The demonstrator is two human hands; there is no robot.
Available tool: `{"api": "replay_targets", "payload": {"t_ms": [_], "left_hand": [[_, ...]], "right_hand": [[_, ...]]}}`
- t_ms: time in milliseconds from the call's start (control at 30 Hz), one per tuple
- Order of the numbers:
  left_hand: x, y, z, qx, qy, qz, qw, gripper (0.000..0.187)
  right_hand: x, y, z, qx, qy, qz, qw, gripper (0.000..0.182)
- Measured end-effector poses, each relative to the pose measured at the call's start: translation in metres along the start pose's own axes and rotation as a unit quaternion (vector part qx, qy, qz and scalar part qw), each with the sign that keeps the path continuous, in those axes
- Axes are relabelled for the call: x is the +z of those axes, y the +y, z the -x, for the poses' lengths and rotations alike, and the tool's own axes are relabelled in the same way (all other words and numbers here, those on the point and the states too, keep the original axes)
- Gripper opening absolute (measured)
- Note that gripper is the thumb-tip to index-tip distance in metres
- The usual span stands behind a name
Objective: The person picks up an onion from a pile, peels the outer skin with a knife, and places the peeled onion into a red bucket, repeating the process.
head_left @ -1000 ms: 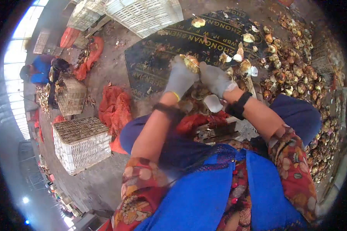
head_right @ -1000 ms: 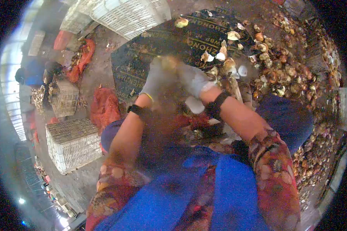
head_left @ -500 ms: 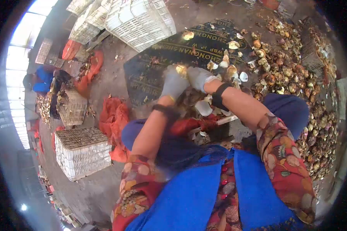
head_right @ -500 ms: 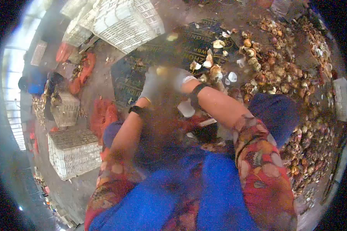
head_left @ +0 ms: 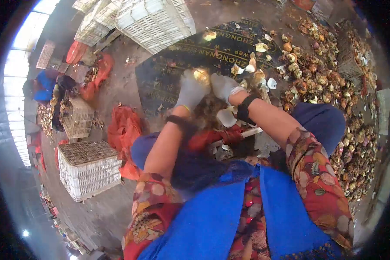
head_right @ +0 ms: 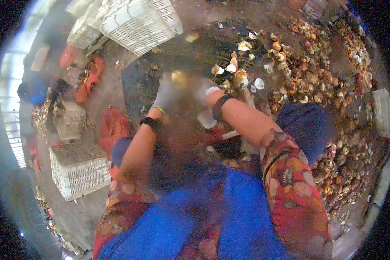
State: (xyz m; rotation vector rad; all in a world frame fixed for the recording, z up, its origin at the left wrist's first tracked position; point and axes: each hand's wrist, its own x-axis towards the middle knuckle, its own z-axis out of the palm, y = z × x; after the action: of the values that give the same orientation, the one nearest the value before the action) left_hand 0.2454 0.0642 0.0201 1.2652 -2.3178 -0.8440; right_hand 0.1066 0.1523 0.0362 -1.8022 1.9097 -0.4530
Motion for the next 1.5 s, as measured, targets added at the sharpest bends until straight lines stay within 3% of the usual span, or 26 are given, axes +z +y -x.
{"api": "replay_targets", "payload": {"t_ms": [67,167,367,433,500,533,567,600,633,667,700,733,833,933,967,1033,1067,1100,1133,1200,1233,1300,1333,1400,1467,1500], "left_hand": [[-0.006,0.0,-0.002,-0.004,-0.067,-0.024,0.997,0.079],[0.002,-0.014,-0.007,0.011,-0.061,-0.05,0.997,0.083],[-0.004,0.006,0.01,0.015,0.01,-0.002,1.0,0.071],[-0.006,0.002,0.015,0.016,-0.014,0.0,1.0,0.077],[-0.001,-0.019,0.011,0.021,-0.041,0.0,0.999,0.083],[0.012,-0.05,-0.001,0.111,-0.062,0.07,0.989,0.075],[0.02,-0.069,-0.006,0.199,-0.082,0.141,0.966,0.068],[0.01,-0.059,-0.003,0.195,-0.083,0.144,0.966,0.068],[-0.01,-0.037,0.001,0.175,-0.057,0.076,0.98,0.055],[-0.021,-0.027,0.005,0.153,-0.03,0.006,0.988,0.043],[-0.02,-0.031,0.0,0.093,-0.043,0.134,0.986,0.033],[-0.02,-0.034,-0.002,0.092,-0.04,0.135,0.986,0.033],[-0.022,-0.026,-0.01,0.058,-0.111,0.25,0.96,0.049],[-0.015,0.01,-0.016,0.134,-0.122,0.381,0.907,0.049],[-0.008,0.021,-0.018,0.094,-0.113,0.453,0.879,0.046],[-0.014,0.039,-0.021,0.056,-0.102,0.525,0.843,0.043],[-0.028,0.049,-0.023,-0.048,-0.176,0.682,0.708,0.041],[-0.037,0.057,-0.023,-0.147,-0.242,0.799,0.531,0.039],[-0.036,0.059,-0.027,-0.141,-0.24,0.803,0.528,0.039],[-0.033,0.064,-0.033,-0.158,-0.265,0.832,0.461,0.04],[-0.034,0.071,-0.031,-0.154,-0.264,0.835,0.458,0.04],[-0.037,0.084,-0.022,-0.074,-0.21,0.774,0.592,0.039],[-0.041,0.088,-0.02,-0.073,-0.209,0.775,0.591,0.039],[-0.046,0.094,-0.02,-0.075,-0.193,0.735,0.646,0.031],[-0.044,0.092,-0.026,-0.072,-0.2,0.734,0.645,0.028],[-0.043,0.091,-0.028,-0.07,-0.209,0.731,0.646,0.026]], "right_hand": [[0.003,-0.002,0.004,0.004,0.018,-0.004,1.0,0.02],[0.003,-0.005,0.022,0.004,0.033,-0.016,0.999,0.019],[0.024,0.017,0.034,0.036,0.047,-0.028,0.998,0.028],[0.007,0.0,0.024,0.051,0.04,-0.147,0.987,0.034],[0.041,0.024,-0.002,0.016,0.034,-0.197,0.98,0.037],[0.053,0.033,-0.009,-0.014,0.031,-0.243,0.969,0.041],[0.051,0.01,0.009,0.013,0.151,-0.443,0.883,0.048],[0.048,0.015,0.004,0.016,0.148,-0.443,0.884,0.048],[0.042,0.027,-0.006,0.001,0.074,-0.236,0.969,0.05],[0.039,0.037,-0.013,-0.018,-0.004,-0.016,1.0,0.051],[0.036,0.035,-0.012,0.027,0.043,-0.344,0.938,0.047],[0.028,0.035,-0.013,0.025,0.042,-0.341,0.939,0.047],[-0.039,0.011,0.003,0.097,0.02,-0.523,0.846,0.043],[-0.071,0.008,0.002,0.016,0.105,-0.436,0.894,0.042],[-0.083,0.018,-0.006,0.058,0.023,-0.446,0.893,0.044],[-0.096,0.026,-0.009,0.031,0.029,-0.439,0.898,0.044],[-0.101,0.029,-0.01,0.005,0.035,-0.436,0.899,0.045],[-0.106,0.028,-0.01,-0.026,0.035,-0.406,0.913,0.049],[-0.107,0.025,-0.008,-0.028,0.033,-0.399,0.916,0.049],[-0.104,0.018,-0.001,-0.102,0.063,-0.507,0.853,0.053],[-0.124,0.002,0.009,-0.113,0.122,-0.224,0.96,0.06],[-0.127,-0.004,0.006,-0.088,0.122,-0.226,0.962,0.062],[-0.129,-0.01,0.005,-0.061,0.124,-0.231,0.963,0.063],[-0.132,-0.015,0.014,-0.047,0.087,-0.333,0.938,0.064],[-0.131,-0.011,0.014,-0.142,0.231,-0.096,0.958,0.056],[-0.128,-0.001,0.014,-0.143,0.23,-0.094,0.958,0.056]]}}
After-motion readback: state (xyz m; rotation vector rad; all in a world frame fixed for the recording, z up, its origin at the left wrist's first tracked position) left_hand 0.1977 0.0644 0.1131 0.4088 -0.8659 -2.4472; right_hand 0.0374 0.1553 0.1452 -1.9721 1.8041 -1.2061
